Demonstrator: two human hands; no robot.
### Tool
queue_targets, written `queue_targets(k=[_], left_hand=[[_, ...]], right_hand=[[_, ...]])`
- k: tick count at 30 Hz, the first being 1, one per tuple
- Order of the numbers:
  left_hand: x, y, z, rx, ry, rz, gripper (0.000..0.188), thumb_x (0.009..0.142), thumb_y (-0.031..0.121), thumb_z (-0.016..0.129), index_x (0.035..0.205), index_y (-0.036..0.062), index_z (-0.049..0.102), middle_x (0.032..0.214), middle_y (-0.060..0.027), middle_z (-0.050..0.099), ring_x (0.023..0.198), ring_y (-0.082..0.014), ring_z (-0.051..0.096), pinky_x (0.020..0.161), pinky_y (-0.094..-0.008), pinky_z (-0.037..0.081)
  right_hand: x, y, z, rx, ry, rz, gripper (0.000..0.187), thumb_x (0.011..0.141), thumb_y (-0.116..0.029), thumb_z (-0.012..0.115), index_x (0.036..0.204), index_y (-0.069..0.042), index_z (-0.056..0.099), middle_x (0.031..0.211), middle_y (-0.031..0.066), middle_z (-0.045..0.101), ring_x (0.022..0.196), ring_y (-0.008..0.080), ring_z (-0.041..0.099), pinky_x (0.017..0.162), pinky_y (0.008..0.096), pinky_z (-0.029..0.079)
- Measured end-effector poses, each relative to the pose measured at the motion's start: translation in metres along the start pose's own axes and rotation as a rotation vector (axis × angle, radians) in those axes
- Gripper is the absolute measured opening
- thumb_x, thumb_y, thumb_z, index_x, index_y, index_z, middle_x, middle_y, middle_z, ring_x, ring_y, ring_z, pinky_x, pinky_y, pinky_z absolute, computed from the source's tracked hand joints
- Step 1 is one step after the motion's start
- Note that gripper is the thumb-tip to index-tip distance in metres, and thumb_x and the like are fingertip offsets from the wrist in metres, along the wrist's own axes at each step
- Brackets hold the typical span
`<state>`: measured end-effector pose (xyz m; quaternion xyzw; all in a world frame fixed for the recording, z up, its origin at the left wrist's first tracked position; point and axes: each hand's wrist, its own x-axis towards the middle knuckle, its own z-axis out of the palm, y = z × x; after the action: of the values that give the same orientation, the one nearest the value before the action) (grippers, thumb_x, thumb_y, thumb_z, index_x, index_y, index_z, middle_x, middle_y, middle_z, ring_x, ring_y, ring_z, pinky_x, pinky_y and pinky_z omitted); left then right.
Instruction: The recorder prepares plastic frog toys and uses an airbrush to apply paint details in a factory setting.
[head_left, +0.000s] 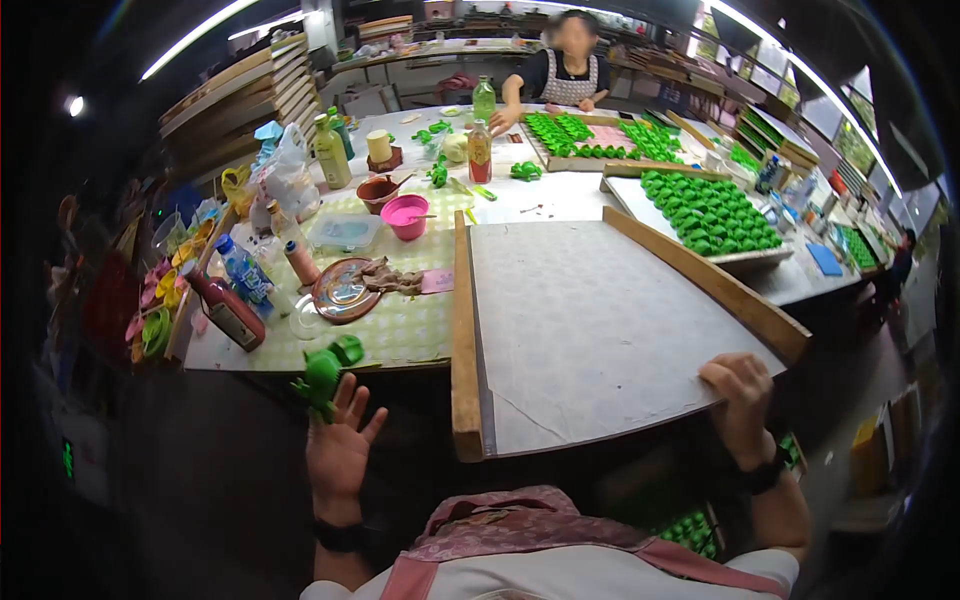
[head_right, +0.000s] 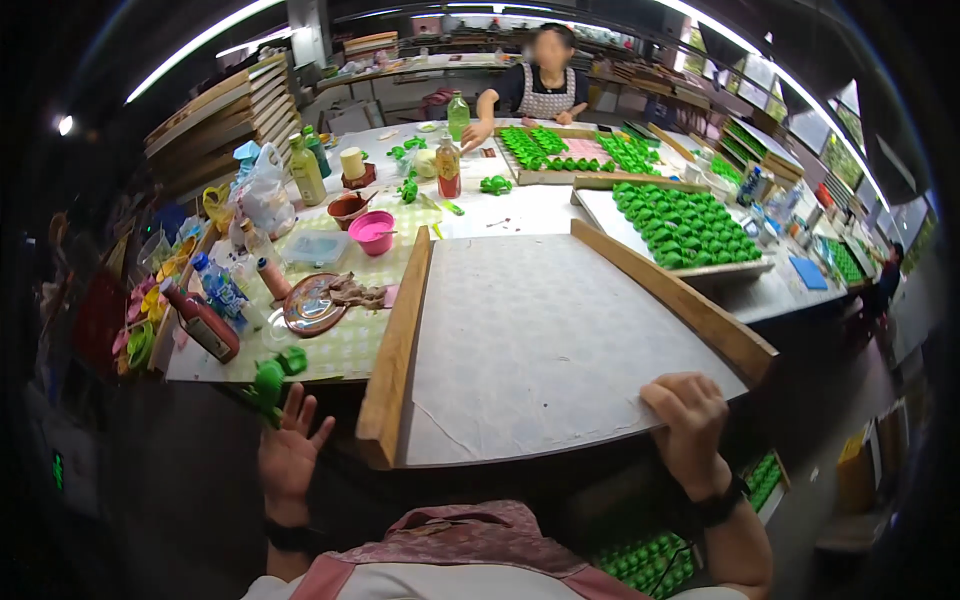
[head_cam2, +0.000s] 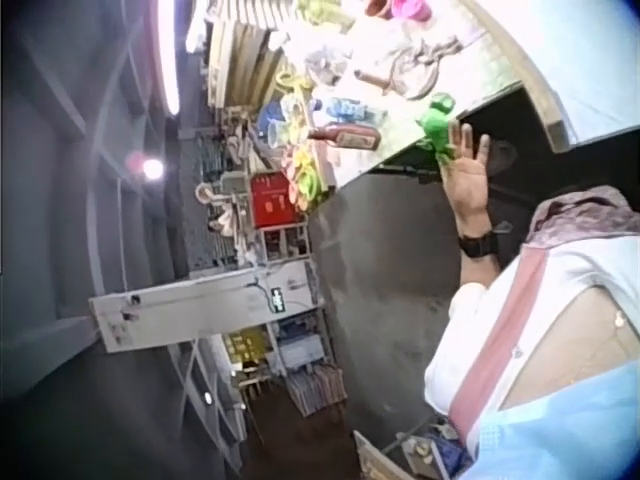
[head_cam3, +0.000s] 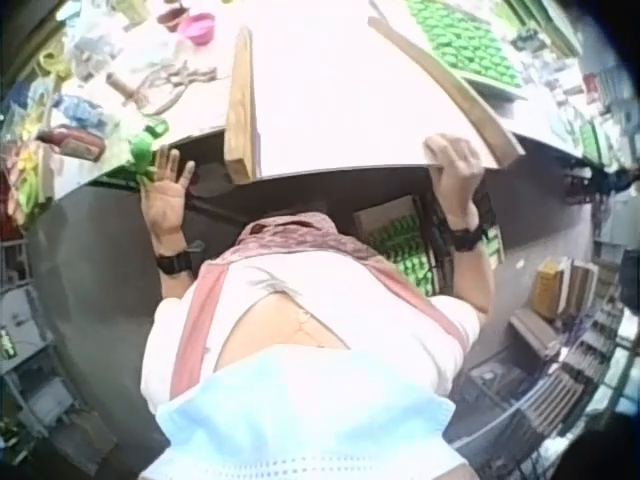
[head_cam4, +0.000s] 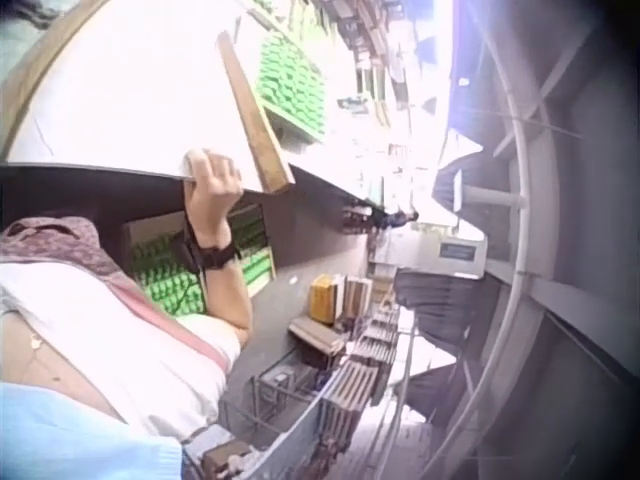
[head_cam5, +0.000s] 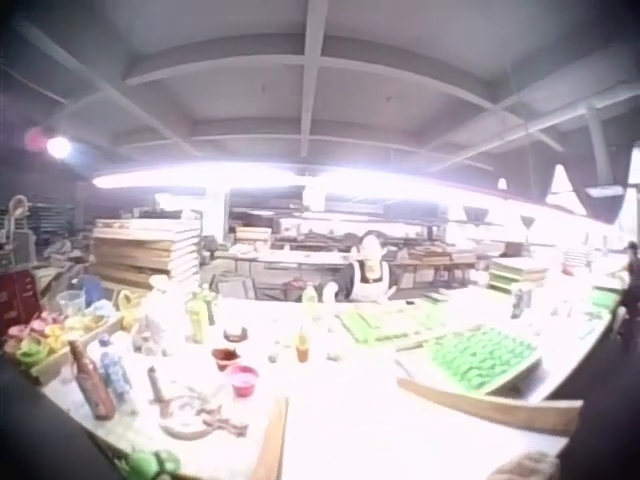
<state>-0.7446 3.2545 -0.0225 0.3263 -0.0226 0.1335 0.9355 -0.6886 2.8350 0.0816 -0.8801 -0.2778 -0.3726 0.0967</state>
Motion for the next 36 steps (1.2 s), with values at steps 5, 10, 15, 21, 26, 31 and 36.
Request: queue_targets(k=[5,10,15,21,26,31,36], left_hand=[[-0.012,0.001,-0.015,-0.076,-0.043,-0.216,0.032,0.088,0.030,0.035,0.114,0.0161,0.047,0.122,-0.0099,0.042,0.111,-0.0250,0.041,0.087,-0.0515,0.035],[-0.019,-0.012,-0.027,-0.081,-0.045,-0.313,0.029,0.087,0.027,0.038,0.112,0.0156,0.049,0.122,-0.0094,0.043,0.112,-0.0249,0.040,0.088,-0.0496,0.033],[-0.021,-0.022,-0.044,0.113,-0.003,-0.326,0.026,0.086,0.027,0.042,0.107,0.0148,0.052,0.116,-0.0068,0.049,0.111,-0.0231,0.041,0.089,-0.0458,0.030],[0.004,-0.029,-0.029,0.334,0.063,-0.223,0.017,0.085,0.016,0.047,0.096,0.0051,0.055,0.093,-0.0042,0.058,0.089,-0.0132,0.054,0.082,-0.0283,0.040],[0.049,-0.042,0.010,0.451,0.065,-0.516,0.026,0.087,0.026,0.043,0.101,0.0048,0.051,0.095,-0.0099,0.059,0.082,-0.0186,0.057,0.070,-0.0311,0.047],[0.101,-0.077,0.043,0.516,0.023,-0.706,0.023,0.088,0.026,0.041,0.099,0.0083,0.052,0.091,-0.0078,0.059,0.074,-0.0146,0.057,0.062,-0.0271,0.046],[0.146,-0.120,0.066,0.544,0.012,-0.793,0.023,0.088,0.027,0.041,0.099,0.0097,0.051,0.094,-0.0052,0.059,0.076,-0.0124,0.054,0.062,-0.0262,0.044]], right_hand=[[-0.051,-0.041,0.034,0.037,-0.115,0.070,0.016,0.064,-0.007,0.053,0.077,-0.010,0.061,0.080,0.0061,0.059,0.075,0.0220,0.056,0.064,0.0317,0.043],[-0.093,-0.063,0.081,0.065,-0.192,0.042,0.021,0.065,-0.008,0.052,0.083,-0.012,0.062,0.088,0.0052,0.059,0.085,0.0213,0.055,0.072,0.0321,0.043],[-0.120,-0.069,0.119,0.103,-0.281,0.101,0.028,0.066,-0.006,0.052,0.091,-0.015,0.059,0.096,0.0050,0.056,0.092,0.0219,0.052,0.079,0.0347,0.040],[-0.128,-0.062,0.151,0.123,-0.244,0.097,0.034,0.064,-0.001,0.050,0.093,-0.015,0.058,0.099,0.0044,0.055,0.096,0.0214,0.050,0.084,0.0354,0.037],[-0.114,-0.046,0.178,0.156,-0.262,0.142,0.036,0.064,0.000,0.050,0.095,-0.016,0.058,0.101,0.0039,0.054,0.098,0.0204,0.049,0.085,0.0360,0.035],[-0.096,-0.025,0.203,0.164,-0.276,0.157,0.037,0.064,0.000,0.050,0.097,-0.017,0.058,0.103,0.0030,0.054,0.100,0.0194,0.048,0.086,0.0373,0.034],[-0.080,0.000,0.222,0.204,-0.285,0.161,0.038,0.064,0.000,0.050,0.098,-0.017,0.057,0.104,0.0024,0.053,0.100,0.0189,0.047,0.087,0.0374,0.033]])
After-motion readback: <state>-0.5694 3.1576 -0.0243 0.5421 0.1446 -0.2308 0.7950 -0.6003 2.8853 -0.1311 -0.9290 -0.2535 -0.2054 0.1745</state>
